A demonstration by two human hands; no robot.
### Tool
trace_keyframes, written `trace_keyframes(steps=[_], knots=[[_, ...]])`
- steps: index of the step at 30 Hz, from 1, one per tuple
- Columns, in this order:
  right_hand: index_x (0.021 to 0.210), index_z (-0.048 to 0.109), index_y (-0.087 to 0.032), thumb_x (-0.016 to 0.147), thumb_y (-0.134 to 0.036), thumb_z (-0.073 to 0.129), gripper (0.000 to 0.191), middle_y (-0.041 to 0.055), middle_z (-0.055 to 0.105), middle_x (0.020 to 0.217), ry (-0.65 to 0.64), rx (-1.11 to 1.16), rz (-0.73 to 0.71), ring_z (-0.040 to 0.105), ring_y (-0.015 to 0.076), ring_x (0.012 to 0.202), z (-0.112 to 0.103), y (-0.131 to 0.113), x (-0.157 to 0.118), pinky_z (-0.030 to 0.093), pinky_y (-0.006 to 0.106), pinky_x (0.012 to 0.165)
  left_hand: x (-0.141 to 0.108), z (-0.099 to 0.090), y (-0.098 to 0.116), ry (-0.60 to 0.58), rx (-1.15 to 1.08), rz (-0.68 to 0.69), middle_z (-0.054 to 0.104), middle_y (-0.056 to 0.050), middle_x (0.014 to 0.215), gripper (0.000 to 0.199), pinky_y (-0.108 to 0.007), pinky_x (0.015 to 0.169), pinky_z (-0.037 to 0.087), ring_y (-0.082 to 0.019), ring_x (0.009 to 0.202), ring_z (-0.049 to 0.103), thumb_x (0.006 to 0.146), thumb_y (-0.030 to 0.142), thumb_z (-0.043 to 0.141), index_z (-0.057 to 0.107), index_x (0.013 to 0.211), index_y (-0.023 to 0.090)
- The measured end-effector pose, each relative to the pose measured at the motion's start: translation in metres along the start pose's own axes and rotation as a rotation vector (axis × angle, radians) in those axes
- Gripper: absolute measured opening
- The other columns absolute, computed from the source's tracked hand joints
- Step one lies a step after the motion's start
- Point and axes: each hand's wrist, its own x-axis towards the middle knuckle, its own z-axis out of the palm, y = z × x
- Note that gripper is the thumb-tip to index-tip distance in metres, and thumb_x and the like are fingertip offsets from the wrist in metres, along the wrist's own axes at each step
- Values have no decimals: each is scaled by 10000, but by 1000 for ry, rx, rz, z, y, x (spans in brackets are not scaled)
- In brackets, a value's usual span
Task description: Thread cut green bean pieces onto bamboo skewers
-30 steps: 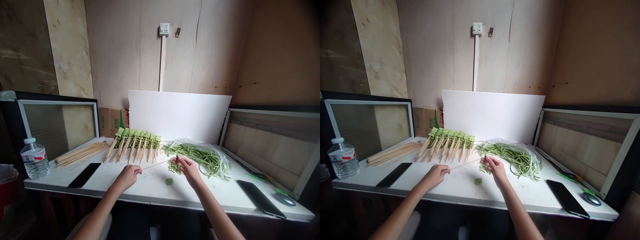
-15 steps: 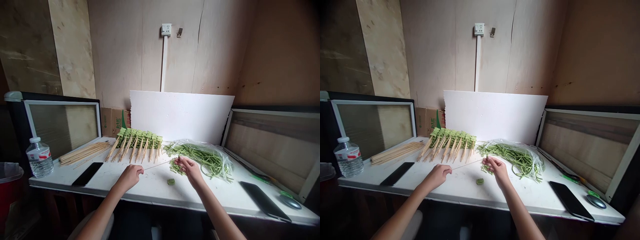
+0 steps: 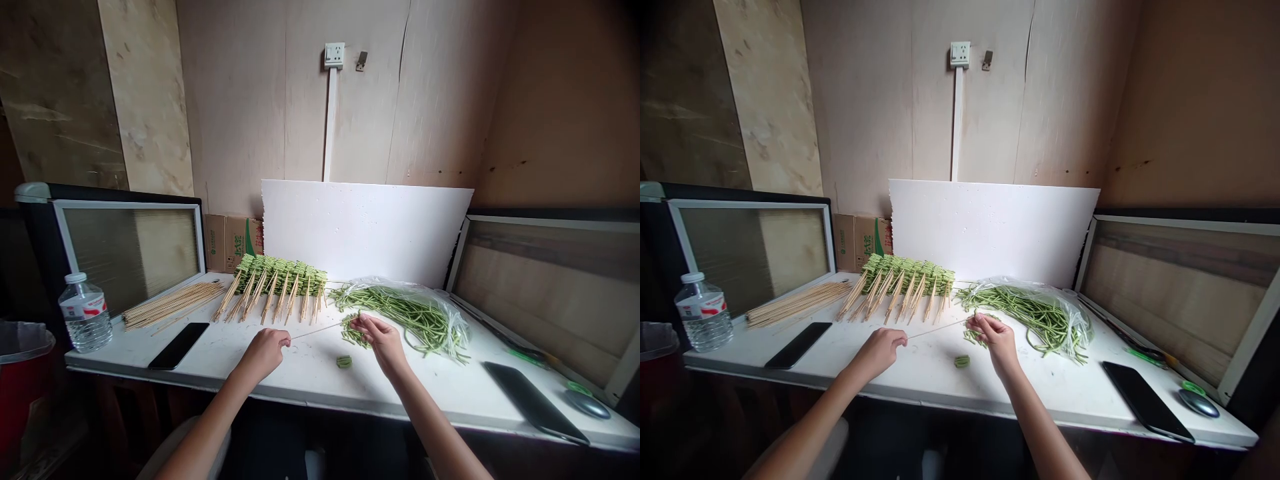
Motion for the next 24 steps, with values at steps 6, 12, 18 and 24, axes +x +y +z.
trace_keyframes(steps=[6,12,18,24], knots=[[932,818,-204,761,-574,835,408,131,801,993,-4,-45,-56,741,342,1009,1,-7,-2,539,341,663,0,0,4,2,-3,6,796,-75,924,399,-309,782,485,-254,923,705,861,41,436,795,874,214],[954,816,-197,765,-556,839,406,138,796,1027,2,-35,-38,725,349,1073,7,2,-6,562,352,702,-1,7,4,6,-31,-1,796,-79,927,388,-301,763,489,-251,917,710,860,48,440,794,868,207],[964,815,-190,776,-551,833,407,142,793,1047,-37,-20,-14,722,336,1086,21,8,-14,588,361,757,-1,14,7,9,-113,14,796,-78,923,357,-293,788,501,-242,891,711,890,105,455,794,859,212],[965,809,-191,769,-561,834,420,145,793,1046,-76,-40,16,711,338,1122,29,9,-21,595,357,769,-3,12,10,3,-143,1,792,-75,910,354,-286,785,492,-232,865,703,894,116,451,787,844,214]])
